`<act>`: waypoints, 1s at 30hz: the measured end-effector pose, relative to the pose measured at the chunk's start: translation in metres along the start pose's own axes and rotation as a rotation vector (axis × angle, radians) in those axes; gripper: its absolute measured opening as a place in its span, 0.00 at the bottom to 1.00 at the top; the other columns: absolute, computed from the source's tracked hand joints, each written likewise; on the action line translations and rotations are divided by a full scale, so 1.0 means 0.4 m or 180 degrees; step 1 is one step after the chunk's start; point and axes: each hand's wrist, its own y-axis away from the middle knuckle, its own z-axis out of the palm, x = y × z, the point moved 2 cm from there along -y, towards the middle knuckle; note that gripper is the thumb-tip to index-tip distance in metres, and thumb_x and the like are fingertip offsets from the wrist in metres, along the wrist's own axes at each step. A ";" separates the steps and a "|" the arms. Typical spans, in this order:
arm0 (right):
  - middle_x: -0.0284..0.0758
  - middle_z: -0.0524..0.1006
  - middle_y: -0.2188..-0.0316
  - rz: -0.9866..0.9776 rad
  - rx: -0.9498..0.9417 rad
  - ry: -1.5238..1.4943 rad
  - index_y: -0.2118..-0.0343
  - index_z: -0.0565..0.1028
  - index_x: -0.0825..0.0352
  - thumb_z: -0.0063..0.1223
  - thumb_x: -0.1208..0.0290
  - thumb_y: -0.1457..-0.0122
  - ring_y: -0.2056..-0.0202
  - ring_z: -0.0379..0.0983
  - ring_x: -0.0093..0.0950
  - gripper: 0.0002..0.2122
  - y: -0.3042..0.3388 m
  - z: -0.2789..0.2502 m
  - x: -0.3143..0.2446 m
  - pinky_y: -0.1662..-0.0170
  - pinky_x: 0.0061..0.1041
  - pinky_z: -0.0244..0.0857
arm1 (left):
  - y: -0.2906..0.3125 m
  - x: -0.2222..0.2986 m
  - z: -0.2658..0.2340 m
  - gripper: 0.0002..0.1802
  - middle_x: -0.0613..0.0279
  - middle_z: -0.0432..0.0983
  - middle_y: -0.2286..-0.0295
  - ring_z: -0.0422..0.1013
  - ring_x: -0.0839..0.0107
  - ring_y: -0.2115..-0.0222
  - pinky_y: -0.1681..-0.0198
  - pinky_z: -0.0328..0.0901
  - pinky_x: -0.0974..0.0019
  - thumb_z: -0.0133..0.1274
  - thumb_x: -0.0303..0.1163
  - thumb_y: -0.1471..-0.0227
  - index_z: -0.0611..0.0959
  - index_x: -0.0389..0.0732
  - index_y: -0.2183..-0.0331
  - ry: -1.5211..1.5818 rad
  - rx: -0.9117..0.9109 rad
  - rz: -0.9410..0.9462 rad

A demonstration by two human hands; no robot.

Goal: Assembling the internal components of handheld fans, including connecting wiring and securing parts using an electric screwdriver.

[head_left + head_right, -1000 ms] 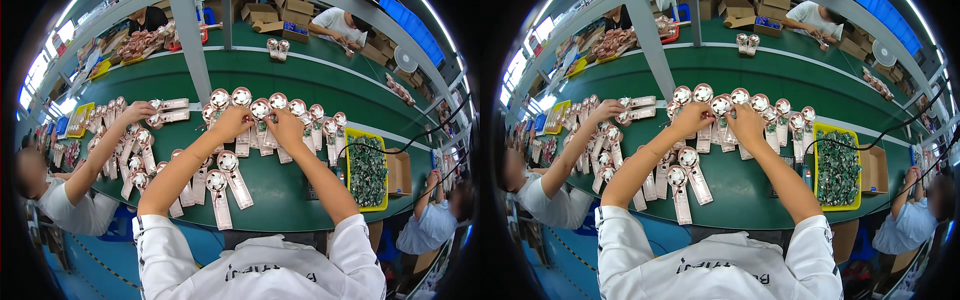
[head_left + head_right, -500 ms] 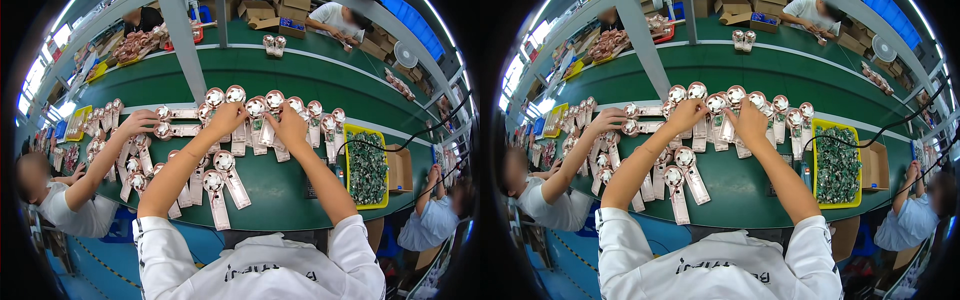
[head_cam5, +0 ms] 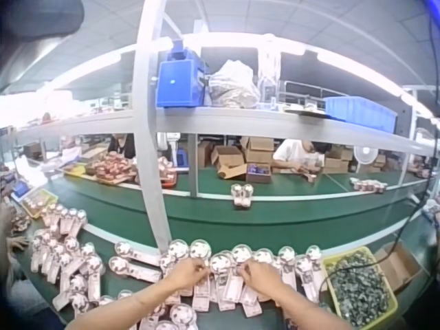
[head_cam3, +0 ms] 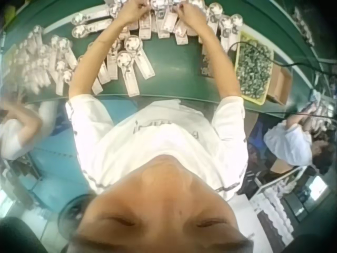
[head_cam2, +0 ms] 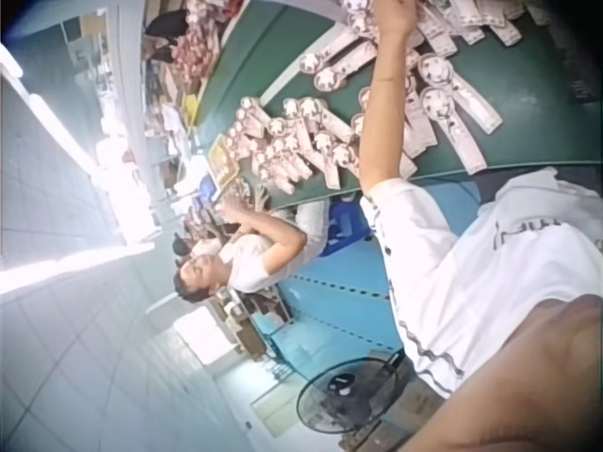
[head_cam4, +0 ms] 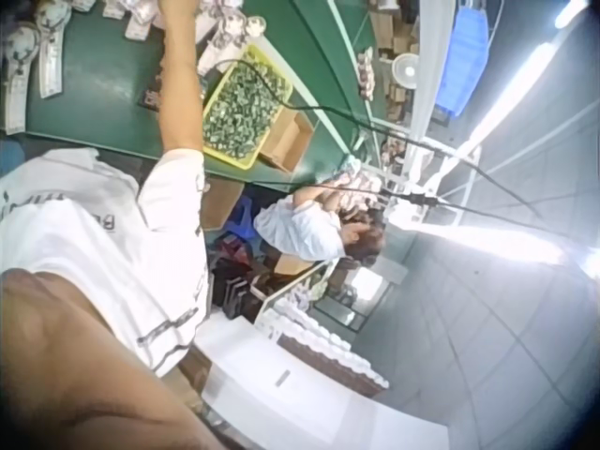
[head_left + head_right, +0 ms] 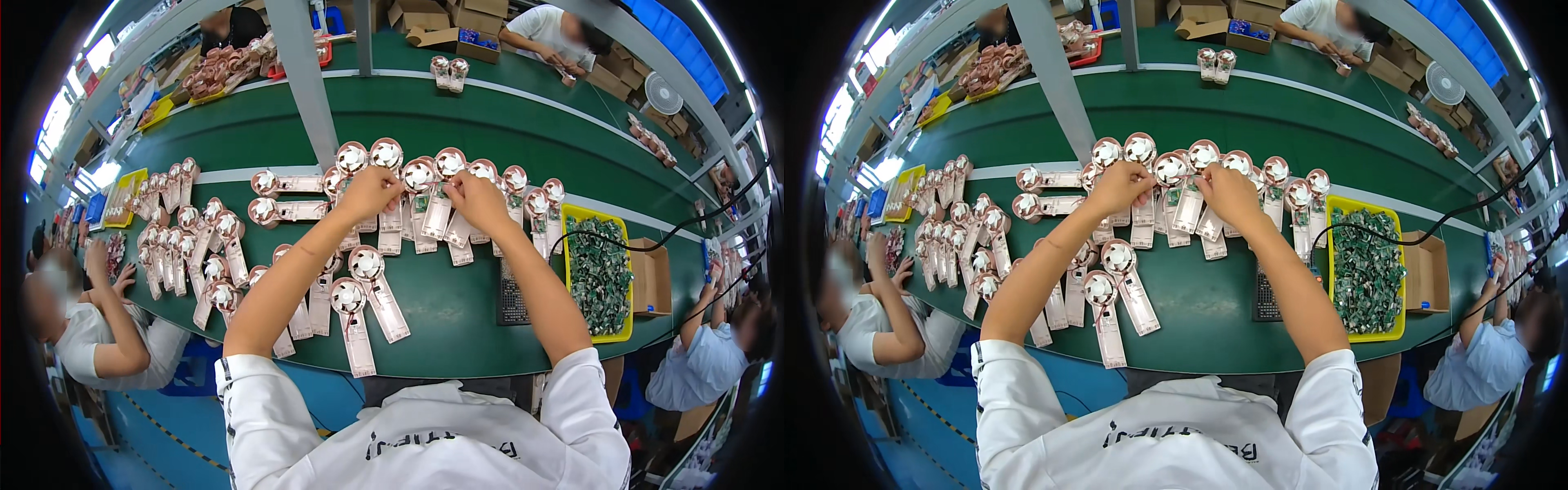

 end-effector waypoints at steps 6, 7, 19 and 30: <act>0.31 0.77 0.72 0.0250 -0.0084 -0.2106 0.61 0.76 0.67 0.59 0.72 0.49 0.73 0.73 0.21 0.12 -0.020 0.033 0.088 0.70 0.22 0.67 | -0.002 0.010 0.011 0.09 0.63 0.76 0.81 0.72 0.78 0.82 0.79 0.67 0.74 0.54 0.28 0.46 0.80 0.31 0.70 0.0506 -0.0032 -0.0005; 0.31 0.77 0.72 0.0249 -0.0086 -0.2107 0.61 0.76 0.67 0.59 0.72 0.49 0.73 0.73 0.21 0.12 -0.017 0.036 0.078 0.70 0.22 0.67 | -0.003 0.008 0.012 0.09 0.63 0.76 0.81 0.71 0.78 0.82 0.79 0.67 0.74 0.54 0.28 0.46 0.80 0.31 0.70 0.0517 0.0007 0.0041; 0.32 0.75 0.80 -0.0083 -0.0071 -0.0499 0.64 0.79 0.66 0.62 0.64 0.51 0.76 0.73 0.29 0.14 -0.037 0.024 -0.005 0.71 0.29 0.66 | -0.006 -0.003 0.021 0.08 0.64 0.75 0.82 0.71 0.80 0.83 0.80 0.66 0.75 0.54 0.28 0.46 0.81 0.31 0.70 0.0628 0.0076 0.0082; 0.36 0.78 0.77 0.0183 0.0149 -0.0330 0.68 0.79 0.65 0.60 0.58 0.52 0.71 0.76 0.36 0.15 -0.038 0.030 -0.033 0.67 0.34 0.69 | -0.013 -0.021 0.026 0.08 0.64 0.76 0.81 0.71 0.80 0.82 0.80 0.66 0.75 0.55 0.28 0.47 0.80 0.32 0.71 0.0755 0.0105 0.0045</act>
